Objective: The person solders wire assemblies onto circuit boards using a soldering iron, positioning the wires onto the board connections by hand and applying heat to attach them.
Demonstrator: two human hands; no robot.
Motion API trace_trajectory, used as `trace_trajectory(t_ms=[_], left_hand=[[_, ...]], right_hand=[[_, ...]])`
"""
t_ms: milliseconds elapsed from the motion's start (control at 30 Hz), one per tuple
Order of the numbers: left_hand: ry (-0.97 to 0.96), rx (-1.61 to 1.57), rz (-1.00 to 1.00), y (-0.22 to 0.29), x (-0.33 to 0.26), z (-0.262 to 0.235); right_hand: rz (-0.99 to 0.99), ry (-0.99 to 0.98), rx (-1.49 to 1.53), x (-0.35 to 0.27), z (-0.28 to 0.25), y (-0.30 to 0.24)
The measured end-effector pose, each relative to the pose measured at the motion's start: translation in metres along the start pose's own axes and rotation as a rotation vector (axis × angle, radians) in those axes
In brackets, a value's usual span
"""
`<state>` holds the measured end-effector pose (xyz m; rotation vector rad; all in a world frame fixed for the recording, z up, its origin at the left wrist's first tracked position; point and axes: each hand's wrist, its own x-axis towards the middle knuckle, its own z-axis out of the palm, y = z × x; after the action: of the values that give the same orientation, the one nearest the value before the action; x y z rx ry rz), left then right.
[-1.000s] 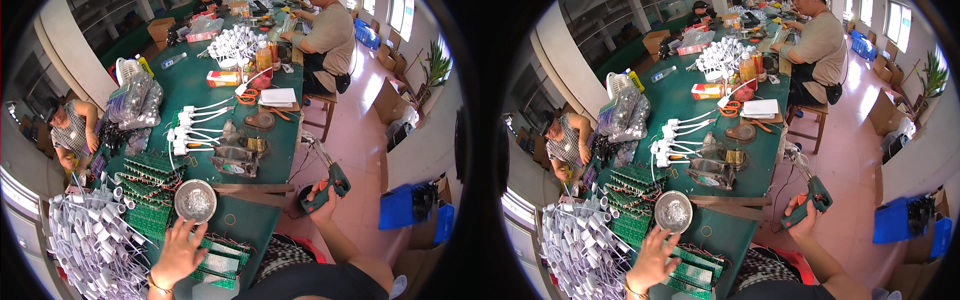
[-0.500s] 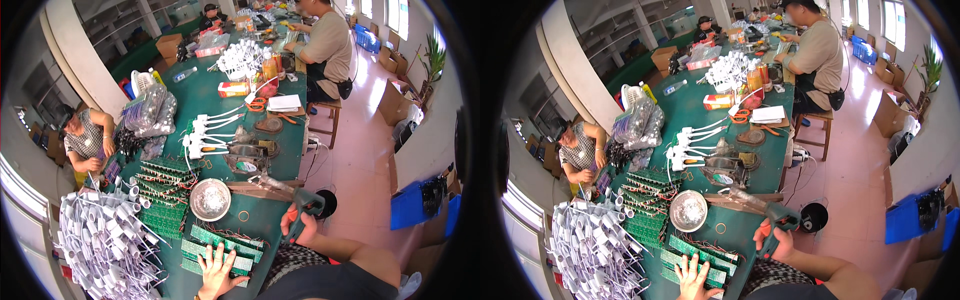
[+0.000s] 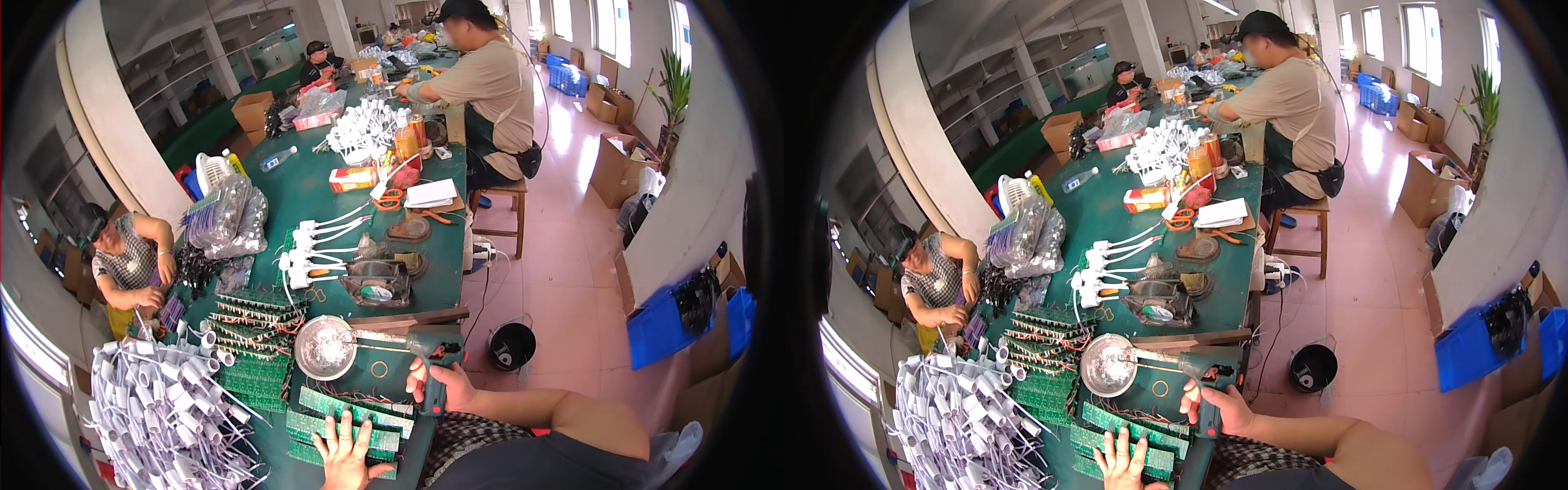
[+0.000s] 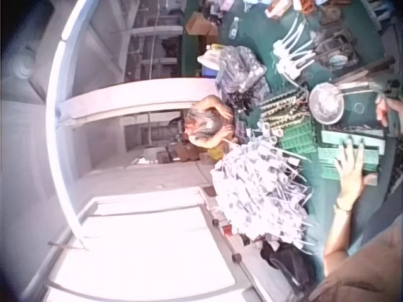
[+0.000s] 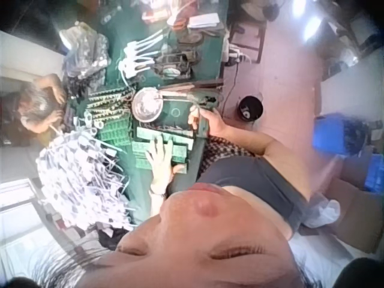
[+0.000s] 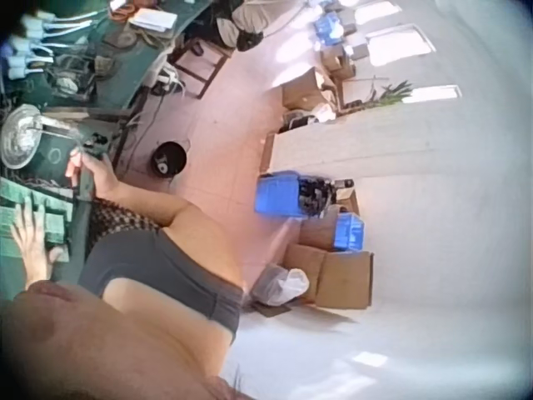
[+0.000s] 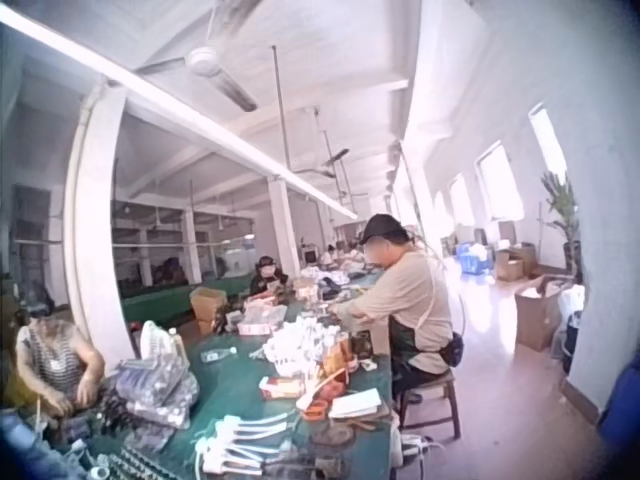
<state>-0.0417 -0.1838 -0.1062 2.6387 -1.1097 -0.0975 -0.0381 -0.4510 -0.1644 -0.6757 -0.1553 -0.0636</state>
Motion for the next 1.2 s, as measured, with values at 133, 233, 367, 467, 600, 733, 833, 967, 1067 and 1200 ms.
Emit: trace_trajectory(t_ms=[133,233,367,467,600,733,833,967,1067,1200], left_hand=[[0.098,0.016,0.001,0.002,-0.002,0.009],[0.115,0.025,0.006,0.002,-0.001,0.010],[0.114,0.025,0.008,0.002,0.000,0.011],[0.128,0.020,0.039,-0.002,-0.001,0.015],[0.115,0.030,0.033,-0.004,0.000,0.018],[0.119,0.043,0.035,-0.007,-0.002,0.019],[0.109,0.052,0.029,-0.008,-0.003,0.020],[0.112,0.064,0.044,-0.008,-0.002,0.019],[0.118,0.064,0.051,-0.010,-0.002,0.021],[0.112,0.067,0.044,-0.011,-0.003,0.022]], right_hand=[[0.013,0.026,0.015,0.001,-0.003,0.003],[0.064,0.035,0.011,0.002,-0.003,0.001],[0.085,0.026,0.049,0.003,-0.005,0.003],[0.101,0.021,0.057,0.004,-0.005,0.002],[0.111,0.028,0.047,0.004,-0.004,0.000],[0.118,-0.012,0.039,0.005,-0.009,0.004],[0.124,0.005,0.036,0.006,-0.001,0.002],[0.127,0.004,0.017,0.006,-0.001,0.000],[0.133,0.003,0.014,0.006,-0.001,0.000],[0.135,0.003,0.015,0.006,-0.002,0.000]])
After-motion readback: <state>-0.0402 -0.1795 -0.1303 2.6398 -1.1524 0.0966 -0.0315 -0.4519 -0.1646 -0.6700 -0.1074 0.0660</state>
